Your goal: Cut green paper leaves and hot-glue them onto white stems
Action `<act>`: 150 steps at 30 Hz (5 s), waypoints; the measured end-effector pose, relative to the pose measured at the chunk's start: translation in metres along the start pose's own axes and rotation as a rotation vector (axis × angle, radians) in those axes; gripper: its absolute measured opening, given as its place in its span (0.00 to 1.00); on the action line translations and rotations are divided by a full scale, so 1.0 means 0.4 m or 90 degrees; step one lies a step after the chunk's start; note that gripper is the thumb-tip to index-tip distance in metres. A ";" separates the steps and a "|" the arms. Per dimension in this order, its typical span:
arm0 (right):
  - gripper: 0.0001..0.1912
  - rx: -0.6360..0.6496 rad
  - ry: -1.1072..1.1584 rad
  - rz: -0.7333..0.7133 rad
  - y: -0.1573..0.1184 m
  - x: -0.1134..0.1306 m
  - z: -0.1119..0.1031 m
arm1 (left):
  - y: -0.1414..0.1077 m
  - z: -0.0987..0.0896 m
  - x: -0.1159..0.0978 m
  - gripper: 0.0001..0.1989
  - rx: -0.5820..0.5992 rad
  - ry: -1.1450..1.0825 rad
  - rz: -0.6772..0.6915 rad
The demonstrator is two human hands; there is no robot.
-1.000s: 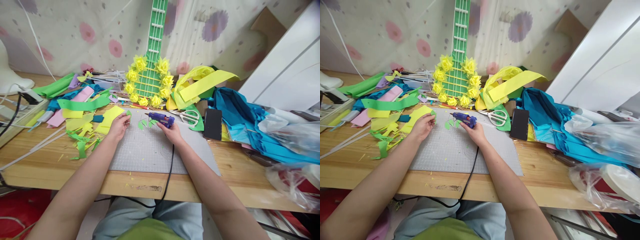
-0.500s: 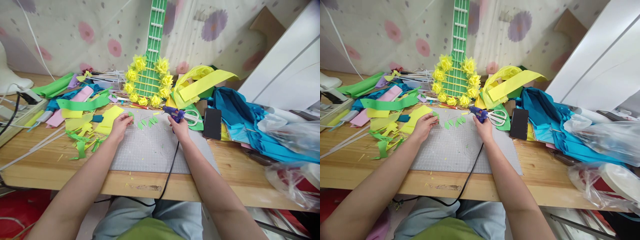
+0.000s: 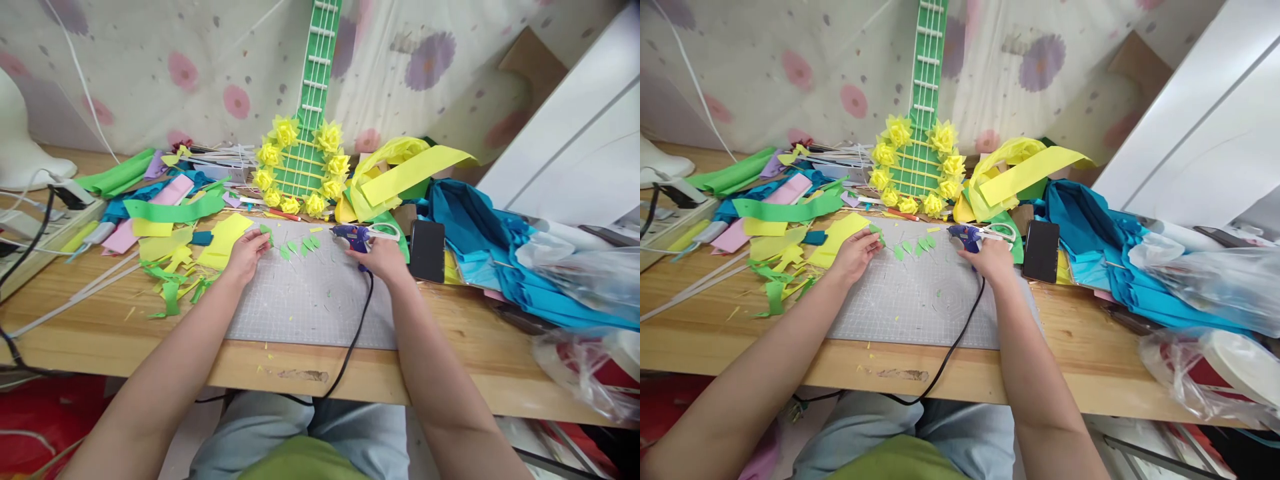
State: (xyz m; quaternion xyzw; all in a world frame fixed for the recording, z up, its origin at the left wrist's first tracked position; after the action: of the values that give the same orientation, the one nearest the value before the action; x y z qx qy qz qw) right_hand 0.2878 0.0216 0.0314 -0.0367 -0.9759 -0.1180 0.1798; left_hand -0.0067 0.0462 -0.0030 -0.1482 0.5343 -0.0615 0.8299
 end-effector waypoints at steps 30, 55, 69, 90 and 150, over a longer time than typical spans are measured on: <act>0.09 0.289 0.032 -0.211 -0.011 0.407 0.177 | 0.009 -0.040 -0.051 0.13 -0.079 -0.050 0.110; 0.25 0.428 0.039 -0.040 -0.029 0.041 -0.045 | 0.029 -0.016 0.000 0.10 -0.043 0.316 0.203; 0.27 -0.037 0.226 0.126 0.013 -0.003 0.095 | 0.013 -0.005 0.009 0.12 -0.014 0.396 0.224; 0.23 0.042 0.381 -0.182 -0.069 0.184 0.121 | -0.005 0.018 0.032 0.06 -0.030 0.440 0.151; 0.28 -0.048 -0.053 -0.013 -0.004 0.028 0.028 | 0.034 -0.090 -0.055 0.03 -0.252 0.258 0.184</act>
State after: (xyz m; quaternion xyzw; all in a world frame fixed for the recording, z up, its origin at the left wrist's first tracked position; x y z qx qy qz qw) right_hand 0.2732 0.0230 0.0249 -0.0381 -0.9777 -0.1549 0.1364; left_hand -0.0495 0.0582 -0.0019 -0.2144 0.7057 0.1341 0.6618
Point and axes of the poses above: each hand's wrist, its own y-axis towards the middle knuckle, its own z-axis out of the palm, x = y × z, the point moved 5 cm from there along y, towards the middle knuckle, and after that the axes turned 9 degrees about -z, right-handed, at the moved point
